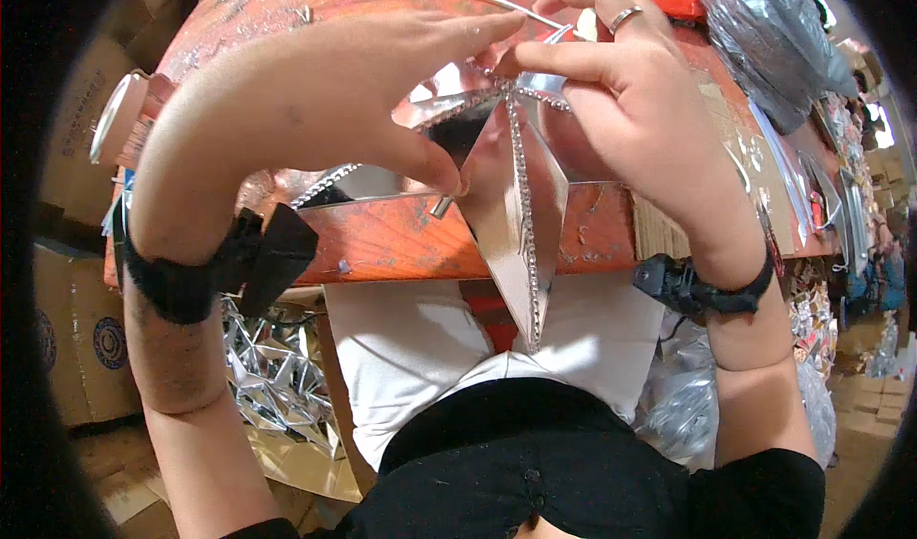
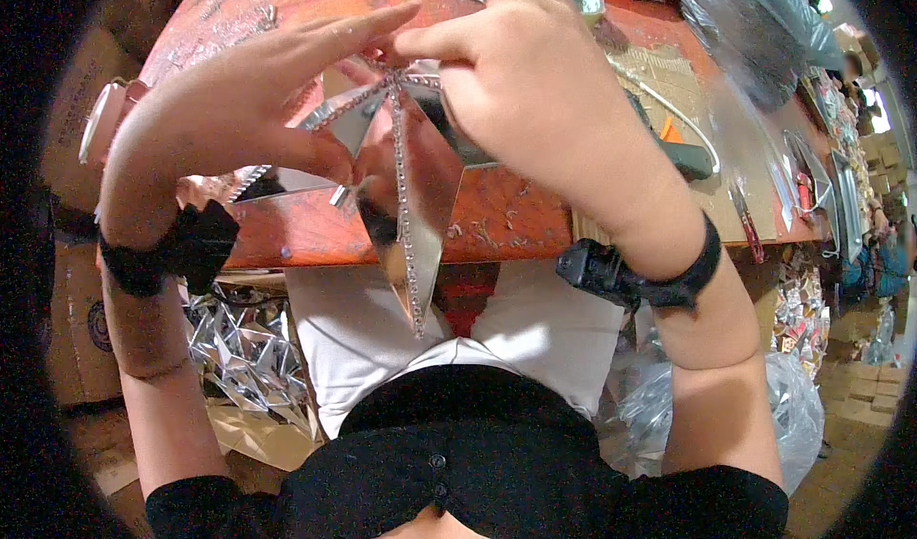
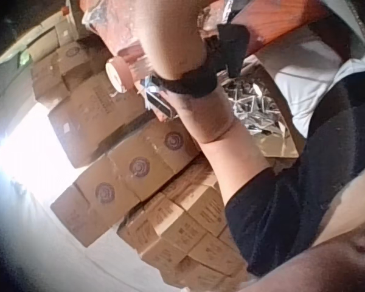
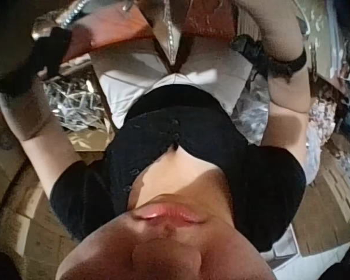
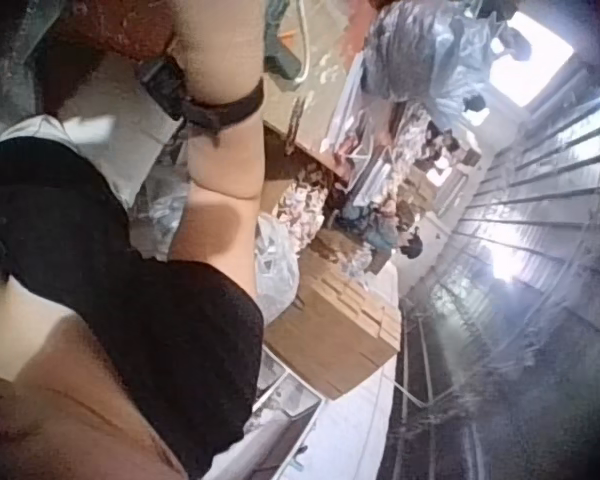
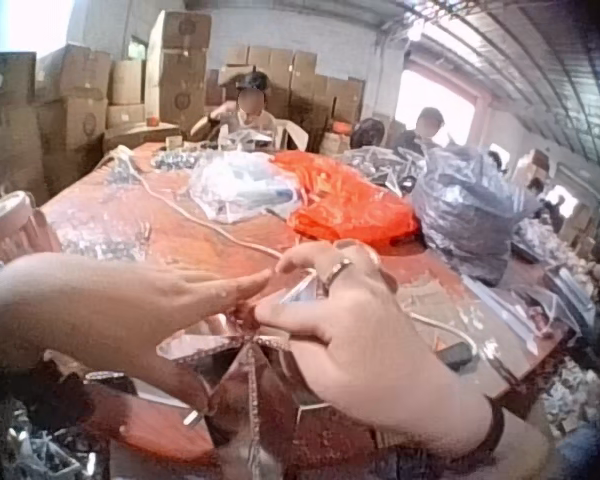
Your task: Applying decorative silver trim to a large metallic star using a hot glue gun.
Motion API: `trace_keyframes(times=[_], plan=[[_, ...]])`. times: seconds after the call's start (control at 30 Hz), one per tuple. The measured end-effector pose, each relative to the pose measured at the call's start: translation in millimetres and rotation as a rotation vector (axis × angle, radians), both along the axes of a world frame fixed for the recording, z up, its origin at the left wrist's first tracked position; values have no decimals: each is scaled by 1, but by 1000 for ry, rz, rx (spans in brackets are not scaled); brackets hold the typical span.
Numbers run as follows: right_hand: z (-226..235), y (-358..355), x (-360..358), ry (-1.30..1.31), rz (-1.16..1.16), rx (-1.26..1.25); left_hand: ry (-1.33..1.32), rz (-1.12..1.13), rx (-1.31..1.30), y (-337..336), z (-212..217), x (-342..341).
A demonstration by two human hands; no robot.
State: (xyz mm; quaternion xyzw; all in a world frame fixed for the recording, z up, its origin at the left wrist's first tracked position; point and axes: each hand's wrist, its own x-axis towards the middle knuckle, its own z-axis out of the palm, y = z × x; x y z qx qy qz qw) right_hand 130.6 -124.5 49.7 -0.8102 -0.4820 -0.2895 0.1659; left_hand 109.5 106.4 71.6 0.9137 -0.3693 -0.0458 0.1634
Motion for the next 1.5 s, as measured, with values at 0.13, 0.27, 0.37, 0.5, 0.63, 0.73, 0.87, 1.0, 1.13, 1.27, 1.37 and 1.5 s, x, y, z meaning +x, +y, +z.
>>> trace_keyframes(times=[0.13, 0.27, 0.37, 0.5, 0.63, 0.73, 0.87, 1.0, 1.13, 1.27, 1.37, 1.5], plan=[[9, -18, 3, 875, 8, 401, 86, 26, 0, 7, 2, -2], [5, -62, -15, 761, -69, 994, 166, 100, -105, 1, 5, -8], [-6, -119, -50, 752, -63, 1117, 144, 229, -323, 8, 6, -29], [-30, -169, -96, 780, -192, 1436, 223, 523, -496, 23, -27, -36], [-50, -197, -121, 709, -181, 1410, 829, 670, -558, 41, -31, -43], [-46, -206, -134, 683, -212, 1384, 1042, 577, -846, 32, -41, -55], [-53, -194, -130, 655, -159, 1331, 1043, 569, -1023, 51, -47, -99], [-63, -180, -123, 669, -136, 1251, 843, 632, -1295, 113, -77, -202], [-77, -197, -103, 706, -143, 1217, 346, 1044, -1739, 133, -126, -355], [-72, -179, -88, 646, -171, 1116, 485, 1224, -1931, 158, -227, -487], [-57, -149, -88, 608, -212, 1013, 522, 1691, -2015, 133, -262, -523], [-47, -123, -88, 571, -161, 936, 614, 1761, -2202, 138, -351, -550]])
